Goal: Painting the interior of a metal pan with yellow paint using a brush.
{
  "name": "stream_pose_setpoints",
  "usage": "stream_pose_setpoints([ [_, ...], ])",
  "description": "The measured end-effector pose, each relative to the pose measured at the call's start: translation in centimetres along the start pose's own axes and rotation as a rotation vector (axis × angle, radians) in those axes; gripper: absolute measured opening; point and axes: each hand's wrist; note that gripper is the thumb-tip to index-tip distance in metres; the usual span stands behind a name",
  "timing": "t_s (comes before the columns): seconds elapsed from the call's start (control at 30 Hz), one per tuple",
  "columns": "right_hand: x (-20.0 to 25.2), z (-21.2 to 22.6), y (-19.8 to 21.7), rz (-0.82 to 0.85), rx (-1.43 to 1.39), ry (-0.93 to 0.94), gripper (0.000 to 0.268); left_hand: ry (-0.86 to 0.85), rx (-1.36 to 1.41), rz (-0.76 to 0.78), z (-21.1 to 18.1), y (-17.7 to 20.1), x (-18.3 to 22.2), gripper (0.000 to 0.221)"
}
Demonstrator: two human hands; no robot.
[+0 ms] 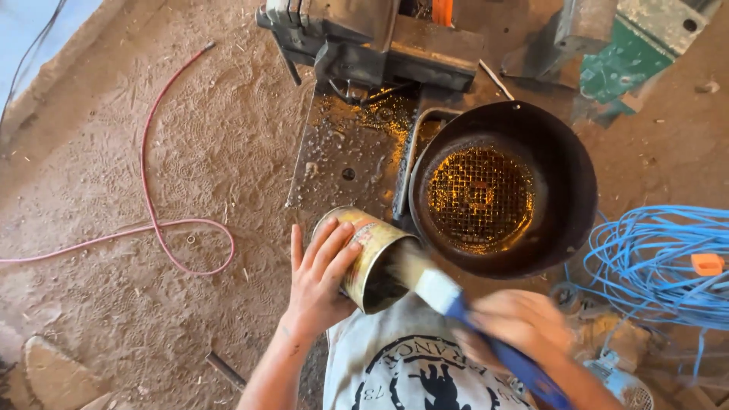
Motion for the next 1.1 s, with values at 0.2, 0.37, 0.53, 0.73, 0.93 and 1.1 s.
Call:
stream_pose_setpoints([
  [0.2,0.7,-1.7,-6.3,0.086,0.141,0.073,0.028,-0.050,-0.024,-0.010,0.3,-0.7,0.6,0.050],
  [0.37,0.9,-1.5,-7.5,0.180,0.161,0.014,0.030,-0.086,-0.069,0.033,0.6,-1.2,1.8,0.049],
  [0.53,-1.1,-0.5,-6.8,0.204,-0.019,-0.101,0.030,-0.090,-0.036,0.002,0.7,-1.1,2.0,0.045],
  [0.73,-1.7,-0.6,-5.7,0.277,-0.268,-0.229,0.024,-0.105,-0.023,0.029,0.7,-1.4,1.6,0.050],
  [0.93,-1.4,-4.6,1.5,0.085,-0.329,-0.087,0.023,0.065,0.006,-0.074,1.1,-0.5,0.6,0.051],
  [1.1,-3.5,-10.2,3.9,0.213,0.247,-0.108,0.018,0.180,0.128,-0.260,1.6,-0.2,1.7,0.078],
])
Point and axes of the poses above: each hand's wrist, its own x-axis away from the middle knuckle, its own y-axis out of the back of the hand, z = x × y, and after that the axes turned 6 degrees about x, right-handed
